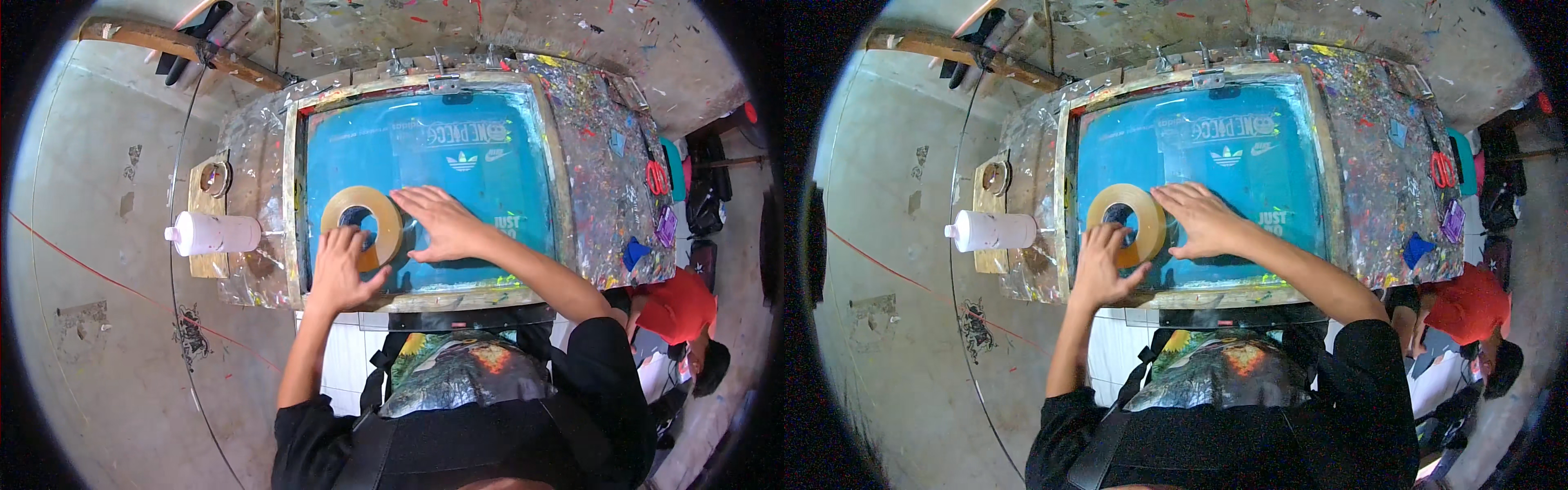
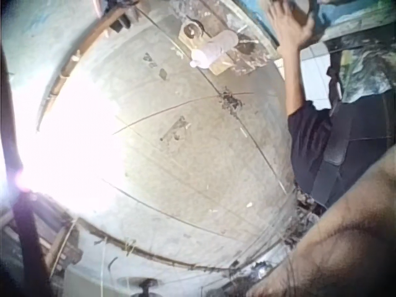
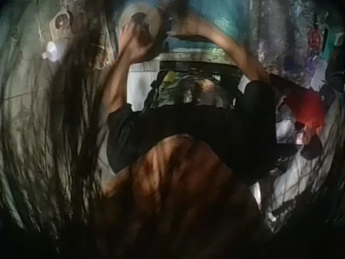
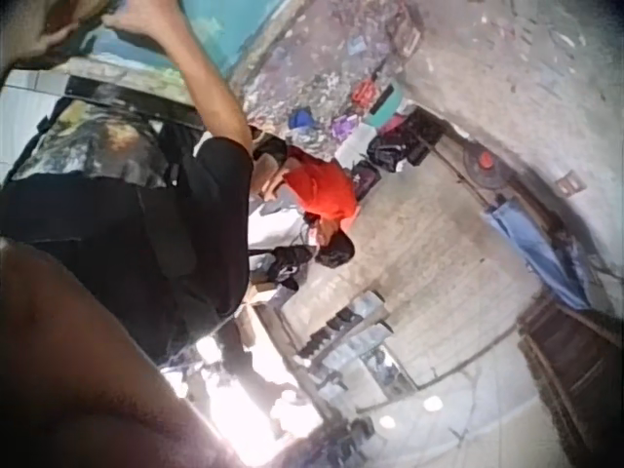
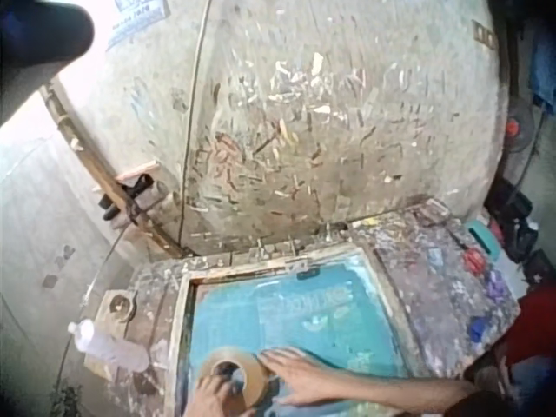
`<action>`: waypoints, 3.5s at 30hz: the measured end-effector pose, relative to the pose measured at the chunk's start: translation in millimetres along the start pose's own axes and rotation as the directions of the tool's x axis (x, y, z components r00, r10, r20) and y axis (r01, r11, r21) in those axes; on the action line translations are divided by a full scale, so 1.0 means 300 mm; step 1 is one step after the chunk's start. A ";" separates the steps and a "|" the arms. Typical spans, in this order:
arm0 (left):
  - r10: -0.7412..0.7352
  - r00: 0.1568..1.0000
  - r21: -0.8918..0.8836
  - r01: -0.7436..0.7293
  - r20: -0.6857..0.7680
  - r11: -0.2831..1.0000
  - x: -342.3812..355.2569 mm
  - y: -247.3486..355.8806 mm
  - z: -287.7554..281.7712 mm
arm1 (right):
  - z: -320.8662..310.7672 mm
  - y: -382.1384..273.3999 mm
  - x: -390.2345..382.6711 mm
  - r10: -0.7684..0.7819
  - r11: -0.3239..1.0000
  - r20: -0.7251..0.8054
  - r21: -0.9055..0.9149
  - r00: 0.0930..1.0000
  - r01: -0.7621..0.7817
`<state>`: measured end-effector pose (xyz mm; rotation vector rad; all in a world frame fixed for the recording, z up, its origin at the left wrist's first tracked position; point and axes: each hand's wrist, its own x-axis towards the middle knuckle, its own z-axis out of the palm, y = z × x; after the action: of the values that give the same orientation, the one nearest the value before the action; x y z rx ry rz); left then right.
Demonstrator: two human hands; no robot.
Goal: The person prepares a screen printing frame by applying tape to seal the edges of the stencil and using a tool to adjust the frame clamps.
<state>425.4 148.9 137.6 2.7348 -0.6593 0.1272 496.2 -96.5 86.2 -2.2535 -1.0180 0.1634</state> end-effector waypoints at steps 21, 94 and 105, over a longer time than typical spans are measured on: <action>-0.107 0.739 -0.168 0.288 0.665 0.943 0.267 0.056 -0.560 | -0.600 0.078 -0.571 0.568 0.436 0.103 0.804 0.816 -0.405; 0.206 0.941 -0.225 -0.147 0.269 0.963 0.521 0.039 0.187 | -0.261 0.403 -0.184 0.521 0.696 -0.451 -0.266 0.725 -0.666; 0.236 0.942 -0.241 -0.178 0.240 0.954 0.546 0.038 0.200 | -0.268 0.371 -0.168 0.584 0.723 -0.427 -0.114 0.691 -0.682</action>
<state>566.6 49.3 110.6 2.4867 -0.9756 -0.2564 560.3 -227.5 74.0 -2.6720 -0.0075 -0.1085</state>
